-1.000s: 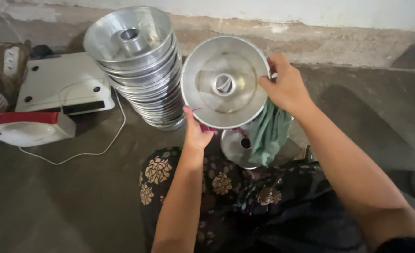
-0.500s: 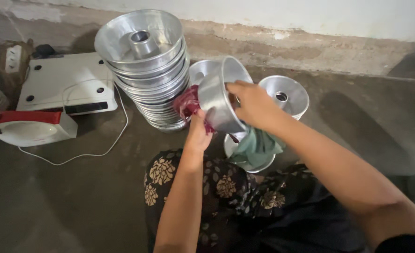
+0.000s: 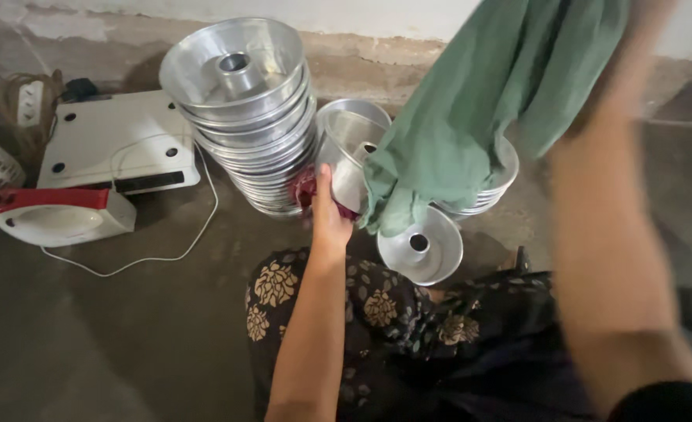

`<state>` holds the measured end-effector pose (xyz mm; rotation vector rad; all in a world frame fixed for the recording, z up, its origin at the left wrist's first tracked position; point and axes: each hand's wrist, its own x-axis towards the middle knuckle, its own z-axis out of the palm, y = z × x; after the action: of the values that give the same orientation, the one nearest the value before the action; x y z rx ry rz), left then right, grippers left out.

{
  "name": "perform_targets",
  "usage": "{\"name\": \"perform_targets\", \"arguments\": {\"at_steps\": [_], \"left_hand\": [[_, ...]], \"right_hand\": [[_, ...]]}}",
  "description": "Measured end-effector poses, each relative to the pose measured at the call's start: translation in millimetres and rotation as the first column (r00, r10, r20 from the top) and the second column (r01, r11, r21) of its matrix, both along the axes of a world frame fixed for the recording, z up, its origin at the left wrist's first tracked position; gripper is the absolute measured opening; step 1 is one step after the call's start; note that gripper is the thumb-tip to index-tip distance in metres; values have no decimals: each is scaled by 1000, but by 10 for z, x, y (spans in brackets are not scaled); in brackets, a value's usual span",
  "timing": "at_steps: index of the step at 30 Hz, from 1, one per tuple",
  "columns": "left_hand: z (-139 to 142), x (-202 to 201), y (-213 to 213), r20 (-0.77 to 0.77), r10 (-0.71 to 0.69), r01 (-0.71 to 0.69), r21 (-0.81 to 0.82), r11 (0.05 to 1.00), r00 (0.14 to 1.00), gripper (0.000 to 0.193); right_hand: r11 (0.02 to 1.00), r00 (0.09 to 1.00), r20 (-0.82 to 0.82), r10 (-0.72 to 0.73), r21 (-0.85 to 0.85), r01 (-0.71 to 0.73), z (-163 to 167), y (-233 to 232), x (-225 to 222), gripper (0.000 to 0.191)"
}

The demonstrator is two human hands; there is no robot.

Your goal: The person sits on the floor and wipes the interior and exterior surfaces of several round metal parts using two cloths. They handle each part one at a time, rotating it to clean all sides, then place it into a stack.

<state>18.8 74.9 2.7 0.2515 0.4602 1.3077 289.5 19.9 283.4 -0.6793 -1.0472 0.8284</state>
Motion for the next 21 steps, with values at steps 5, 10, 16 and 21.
{"name": "perform_targets", "arguments": {"at_steps": [5, 10, 16, 21], "left_hand": [[-57, 170, -74, 20, -51, 52, -37, 998, 999, 54], [-107, 140, -64, -39, -84, 84, 5, 996, 996, 57], [-146, 143, 101, 26, -178, 176, 68, 982, 984, 58], [-351, 175, 45, 182, -254, 240, 99, 966, 950, 55]], "right_hand": [[919, 997, -16, 70, -387, -71, -1553, -242, -799, 58], [902, 976, -215, -31, -426, -65, -1421, -58, -560, 51], [954, 924, -371, -98, -300, -19, -619, 93, -300, 44], [996, 201, 979, 35, -17, -91, -1335, -116, -570, 65]]}}
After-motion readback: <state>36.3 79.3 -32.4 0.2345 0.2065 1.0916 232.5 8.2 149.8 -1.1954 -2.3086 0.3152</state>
